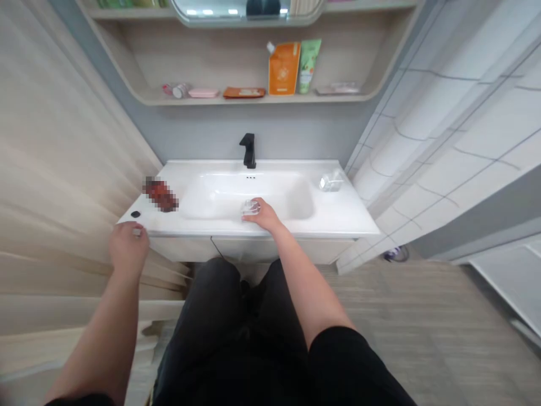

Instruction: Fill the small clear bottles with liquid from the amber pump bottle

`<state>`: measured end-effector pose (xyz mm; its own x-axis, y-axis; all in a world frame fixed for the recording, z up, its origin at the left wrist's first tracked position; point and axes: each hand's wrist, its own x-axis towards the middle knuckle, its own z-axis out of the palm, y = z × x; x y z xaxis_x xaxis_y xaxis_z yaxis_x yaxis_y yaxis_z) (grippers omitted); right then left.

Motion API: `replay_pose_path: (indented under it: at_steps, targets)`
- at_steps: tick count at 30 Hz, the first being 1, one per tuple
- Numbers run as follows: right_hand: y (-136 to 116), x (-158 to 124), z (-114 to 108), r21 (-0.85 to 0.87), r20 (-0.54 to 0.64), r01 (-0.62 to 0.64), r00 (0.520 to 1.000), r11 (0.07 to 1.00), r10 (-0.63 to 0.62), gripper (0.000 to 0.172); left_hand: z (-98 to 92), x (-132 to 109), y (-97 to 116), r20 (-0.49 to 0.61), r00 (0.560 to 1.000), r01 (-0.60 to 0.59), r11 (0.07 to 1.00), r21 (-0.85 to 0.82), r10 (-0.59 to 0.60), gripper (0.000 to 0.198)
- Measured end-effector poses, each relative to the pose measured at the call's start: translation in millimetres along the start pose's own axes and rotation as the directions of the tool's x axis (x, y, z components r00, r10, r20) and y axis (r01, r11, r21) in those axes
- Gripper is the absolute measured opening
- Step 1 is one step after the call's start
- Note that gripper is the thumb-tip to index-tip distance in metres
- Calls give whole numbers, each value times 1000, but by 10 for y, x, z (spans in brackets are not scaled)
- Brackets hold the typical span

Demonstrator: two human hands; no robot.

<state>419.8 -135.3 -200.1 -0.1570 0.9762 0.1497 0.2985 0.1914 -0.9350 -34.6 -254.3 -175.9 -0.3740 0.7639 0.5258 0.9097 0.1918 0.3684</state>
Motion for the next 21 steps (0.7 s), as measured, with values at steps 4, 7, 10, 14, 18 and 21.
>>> replay_pose_path:
  at_steps: [4,7,10,14,18,21]
  targets:
    - [-37,-11,-5,17,7,-23,1000,1000,23,74,215,144,67,104,994,15,1000,3,-15,26]
    - [-64,-19,-12,4,6,-24,1000,1000,24,73,331,227,72,130,992,7,999,-36,-2,32]
    - [-74,-24,-19,-7,1,-16,1000,1000,16,73,397,281,71,141,988,-52,997,-58,60,36]
    - [-61,-18,-19,-11,2,-16,1000,1000,16,75,383,279,87,163,984,-66,995,-73,77,39]
    - [-50,-10,-17,0,14,-9,1000,1000,9,74,280,309,166,70,992,-96,991,-95,103,49]
    - [-42,-11,-19,14,21,-6,1000,1000,5,74,220,483,305,-1,1000,12,986,-165,-12,76]
